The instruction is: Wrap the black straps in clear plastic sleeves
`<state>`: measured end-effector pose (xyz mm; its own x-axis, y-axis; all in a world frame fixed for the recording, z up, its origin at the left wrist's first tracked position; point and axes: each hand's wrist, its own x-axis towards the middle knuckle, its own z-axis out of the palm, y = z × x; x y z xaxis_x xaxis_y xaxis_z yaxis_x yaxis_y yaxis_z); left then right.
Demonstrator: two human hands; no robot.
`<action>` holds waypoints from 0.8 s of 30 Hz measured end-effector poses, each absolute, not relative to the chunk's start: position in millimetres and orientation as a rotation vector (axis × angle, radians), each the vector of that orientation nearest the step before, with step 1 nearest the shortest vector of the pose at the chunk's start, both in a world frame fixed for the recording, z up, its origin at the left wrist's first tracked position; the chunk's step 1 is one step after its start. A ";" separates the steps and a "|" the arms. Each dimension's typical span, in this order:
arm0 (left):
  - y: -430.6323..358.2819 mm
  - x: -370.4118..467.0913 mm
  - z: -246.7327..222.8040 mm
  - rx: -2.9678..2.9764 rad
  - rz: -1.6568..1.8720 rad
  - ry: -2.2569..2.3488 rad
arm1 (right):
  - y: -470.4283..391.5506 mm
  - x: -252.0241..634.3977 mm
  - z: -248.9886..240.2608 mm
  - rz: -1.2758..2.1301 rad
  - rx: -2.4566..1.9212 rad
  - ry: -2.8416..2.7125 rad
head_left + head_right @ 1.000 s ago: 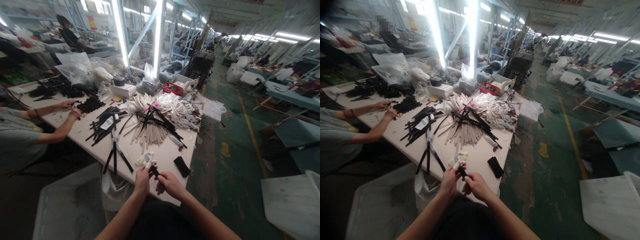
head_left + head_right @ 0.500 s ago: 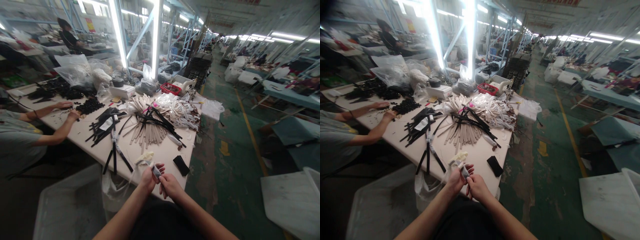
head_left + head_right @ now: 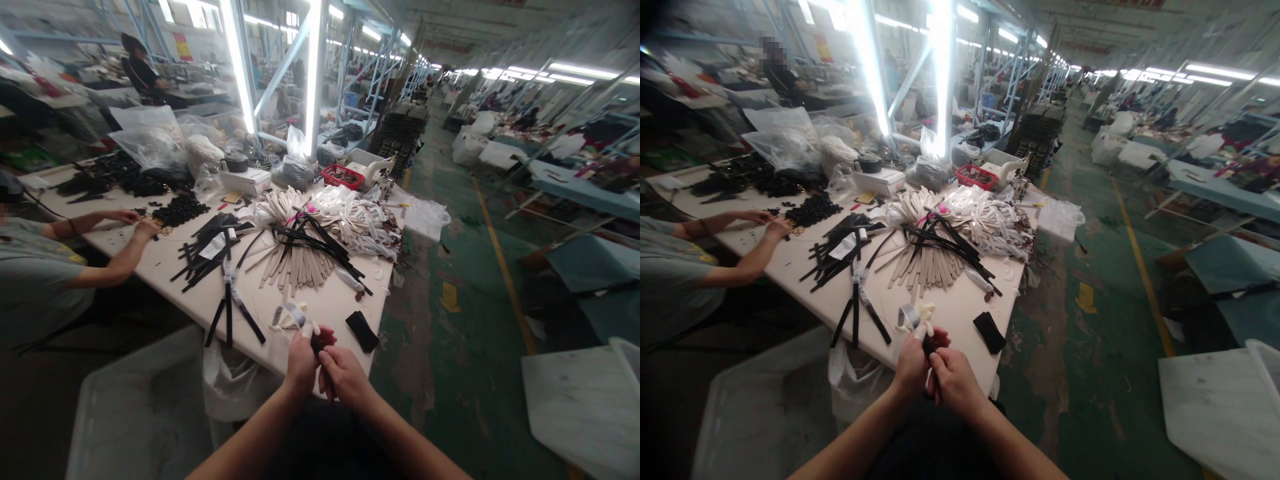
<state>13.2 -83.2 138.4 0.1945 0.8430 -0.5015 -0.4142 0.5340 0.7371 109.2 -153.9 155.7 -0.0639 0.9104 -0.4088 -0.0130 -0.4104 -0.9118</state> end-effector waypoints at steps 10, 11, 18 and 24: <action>-98.2 20.6 154.4 0.415 0.890 0.971 | -150.8 114.3 154.9 1.402 -1.619 -1.103; -103.8 23.7 152.6 0.439 0.868 0.984 | -148.9 114.1 155.0 1.318 -1.627 -1.125; -84.2 19.4 142.4 0.256 0.750 0.865 | -149.0 117.5 140.3 1.402 -1.575 -1.018; -76.8 25.2 181.1 0.476 0.860 0.888 | -151.4 118.3 161.9 1.346 -1.604 -1.034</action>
